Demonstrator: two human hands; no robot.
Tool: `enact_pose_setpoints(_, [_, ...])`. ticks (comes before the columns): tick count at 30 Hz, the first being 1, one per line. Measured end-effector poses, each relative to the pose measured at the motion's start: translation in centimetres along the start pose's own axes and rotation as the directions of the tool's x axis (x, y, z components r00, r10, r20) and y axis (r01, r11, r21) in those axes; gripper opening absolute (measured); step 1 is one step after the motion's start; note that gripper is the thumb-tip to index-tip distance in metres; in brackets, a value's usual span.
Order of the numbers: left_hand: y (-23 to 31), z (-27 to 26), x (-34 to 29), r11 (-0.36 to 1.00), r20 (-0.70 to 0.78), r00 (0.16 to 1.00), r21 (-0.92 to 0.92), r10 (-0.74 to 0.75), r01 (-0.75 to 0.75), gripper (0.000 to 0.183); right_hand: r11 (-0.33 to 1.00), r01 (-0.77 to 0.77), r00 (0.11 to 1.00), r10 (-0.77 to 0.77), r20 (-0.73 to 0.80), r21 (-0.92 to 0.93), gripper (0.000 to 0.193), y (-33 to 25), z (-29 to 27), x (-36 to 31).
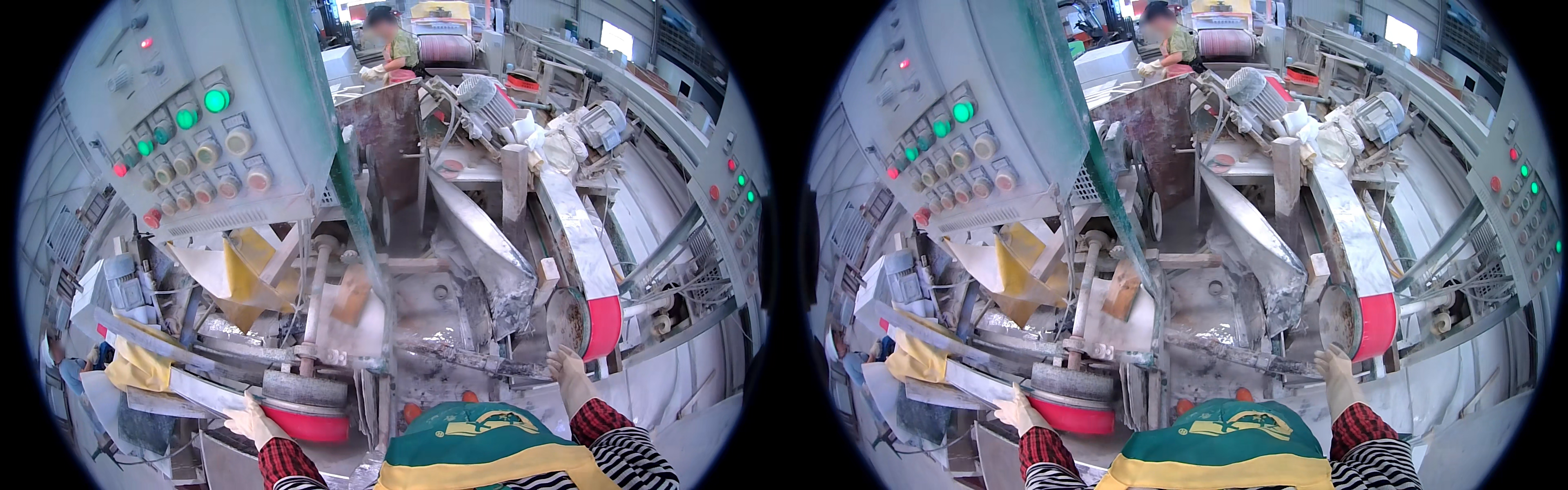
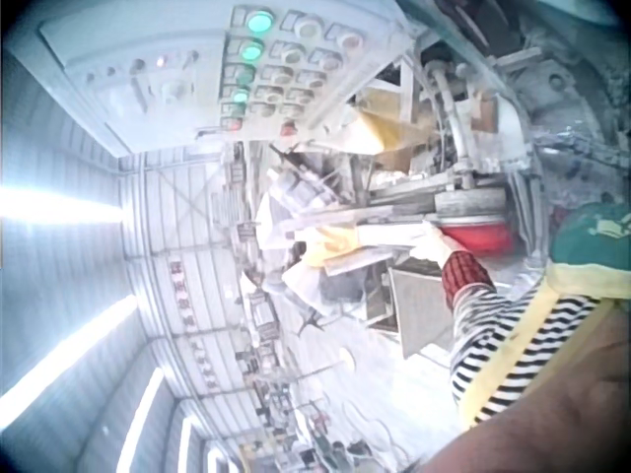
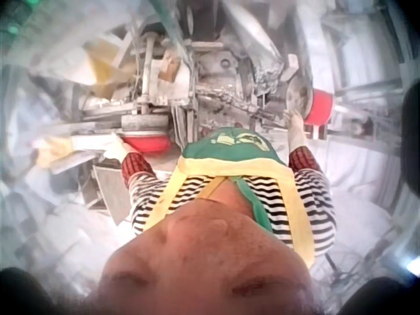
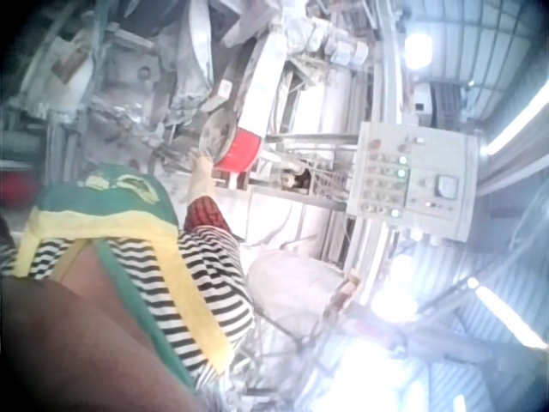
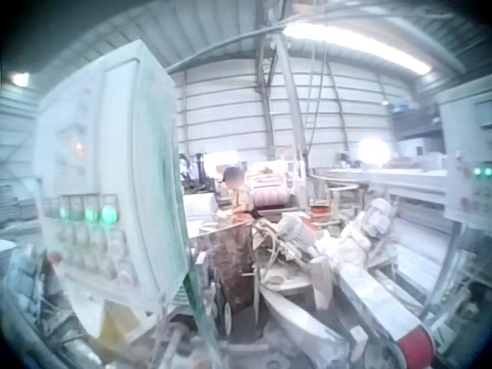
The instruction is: The person repeatedly picks up small rectangular tiles and rubs their surfaces against a rotating red sanding drum on a machine. The person handles the tiles one at a time, flipping them to sand multiple sides, then places them aside. The process is continuous throughout the clip.
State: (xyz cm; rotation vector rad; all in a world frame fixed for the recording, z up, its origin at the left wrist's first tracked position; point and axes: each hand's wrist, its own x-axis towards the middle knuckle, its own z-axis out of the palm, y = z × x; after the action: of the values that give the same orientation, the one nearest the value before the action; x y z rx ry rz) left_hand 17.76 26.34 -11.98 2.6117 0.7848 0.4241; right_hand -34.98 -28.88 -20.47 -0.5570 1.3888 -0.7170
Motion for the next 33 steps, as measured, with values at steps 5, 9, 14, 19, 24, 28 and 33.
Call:
enact_pose_setpoints(5, [0.2,-0.1,-0.7,0.985,0.125,0.991,-0.162,-0.037,0.057,0.091,0.998,-0.025,0.997,0.029,0.070,-0.059,0.040,1.8,-0.1,-0.4])
enact_pose_setpoints(9, [-4.0,3.6,1.1,0.977,0.097,0.995,-0.211,0.033,-0.012,0.093,0.989,-0.085,0.995,0.092,0.051,-0.119,0.041,5.1,-1.4,0.0])
enact_pose_setpoints(14, [-6.0,3.9,-1.2,0.916,0.313,0.950,-0.384,0.011,0.116,0.107,0.972,-0.160,0.987,0.163,0.003,-0.172,0.041,9.5,-4.4,0.8])
enact_pose_setpoints(19, [-7.9,0.0,-2.2,0.653,0.548,0.811,-0.694,0.204,0.305,0.109,0.953,-0.112,0.982,0.149,0.113,-0.283,0.033,10.2,-4.1,0.7])
enact_pose_setpoints(24, [1.9,-6.5,-14.3,0.291,0.670,0.382,-0.667,0.636,0.686,0.078,0.959,-0.052,0.938,0.143,0.317,-0.278,0.032,8.7,2.1,0.3])
enact_pose_setpoints(28, [11.7,-8.6,-25.4,0.387,0.636,0.010,-0.483,0.772,0.786,0.081,0.982,0.075,0.786,0.048,0.617,-0.172,0.041,5.6,10.6,-4.8])
enact_pose_setpoints(33, [16.5,-7.8,-33.9,0.489,0.617,-0.134,-0.453,0.776,0.746,0.079,0.986,0.164,0.550,-0.056,0.833,-0.041,0.052,-2.5,15.7,-17.1])
